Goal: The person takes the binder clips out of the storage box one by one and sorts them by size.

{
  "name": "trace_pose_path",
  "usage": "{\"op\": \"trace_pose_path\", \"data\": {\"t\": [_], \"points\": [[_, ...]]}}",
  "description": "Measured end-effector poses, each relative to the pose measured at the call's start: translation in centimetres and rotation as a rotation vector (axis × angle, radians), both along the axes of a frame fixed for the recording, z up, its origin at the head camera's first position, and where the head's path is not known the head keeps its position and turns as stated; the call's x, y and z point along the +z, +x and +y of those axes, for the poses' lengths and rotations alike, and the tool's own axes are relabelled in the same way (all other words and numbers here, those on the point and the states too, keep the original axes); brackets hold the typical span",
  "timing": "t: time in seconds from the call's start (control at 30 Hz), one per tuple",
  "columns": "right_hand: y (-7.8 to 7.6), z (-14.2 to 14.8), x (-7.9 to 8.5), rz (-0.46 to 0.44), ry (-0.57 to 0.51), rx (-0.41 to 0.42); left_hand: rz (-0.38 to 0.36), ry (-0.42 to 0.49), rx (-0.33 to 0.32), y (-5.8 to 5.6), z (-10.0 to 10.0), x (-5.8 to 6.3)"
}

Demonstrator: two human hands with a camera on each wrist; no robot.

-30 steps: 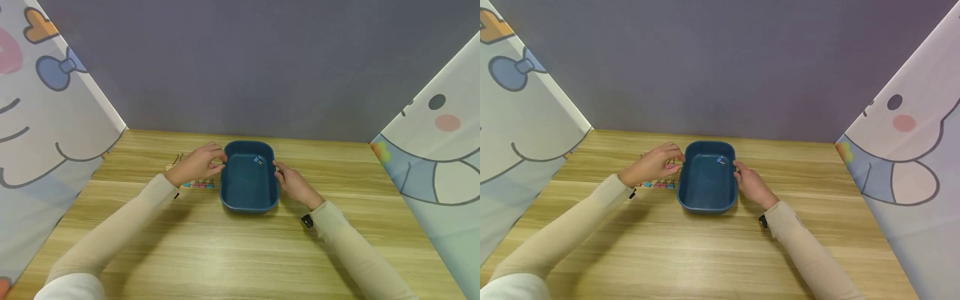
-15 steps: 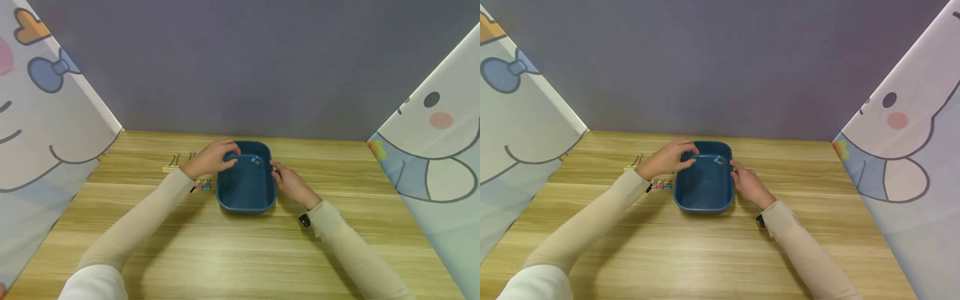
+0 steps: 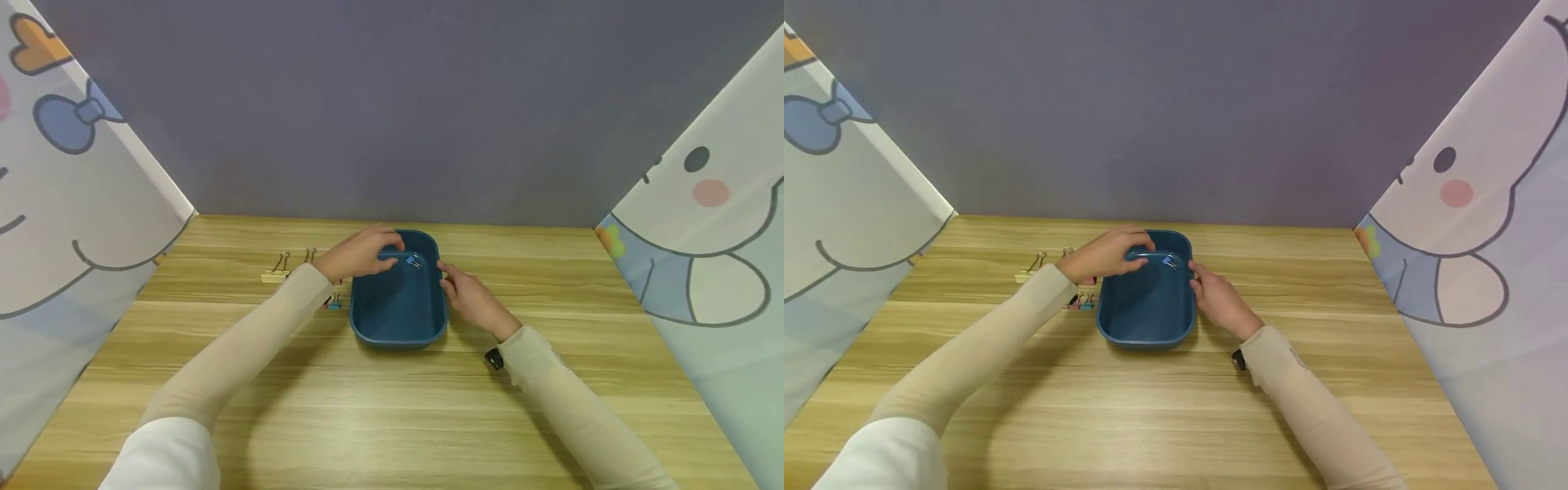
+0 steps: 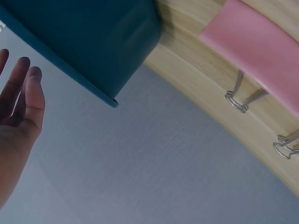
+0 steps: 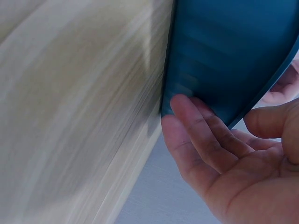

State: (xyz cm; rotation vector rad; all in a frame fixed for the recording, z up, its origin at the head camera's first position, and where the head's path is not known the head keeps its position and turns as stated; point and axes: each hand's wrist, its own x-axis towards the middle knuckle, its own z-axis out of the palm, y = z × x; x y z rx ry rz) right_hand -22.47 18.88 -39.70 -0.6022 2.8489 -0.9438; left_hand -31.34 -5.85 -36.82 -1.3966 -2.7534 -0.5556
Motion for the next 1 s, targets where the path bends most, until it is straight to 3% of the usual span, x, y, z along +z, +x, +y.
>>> {"op": "trace_pose_path", "data": {"t": [0.3, 0.7, 1.0], "points": [[-0.1, 0.0, -0.1, 0.000, -0.007, -0.004, -0.045, -0.094, -0.013, -1.1, 1.2, -0.3], [-0.2, 0.0, -0.2, 0.021, 0.011, -0.016, -0.091, -0.289, -0.050, -2.6, 3.0, -0.6], [-0.3, 0.0, -0.2, 0.017, 0.003, -0.001, -0.142, -0.453, 0.024, -2.8, 4.2, -0.6]]}}
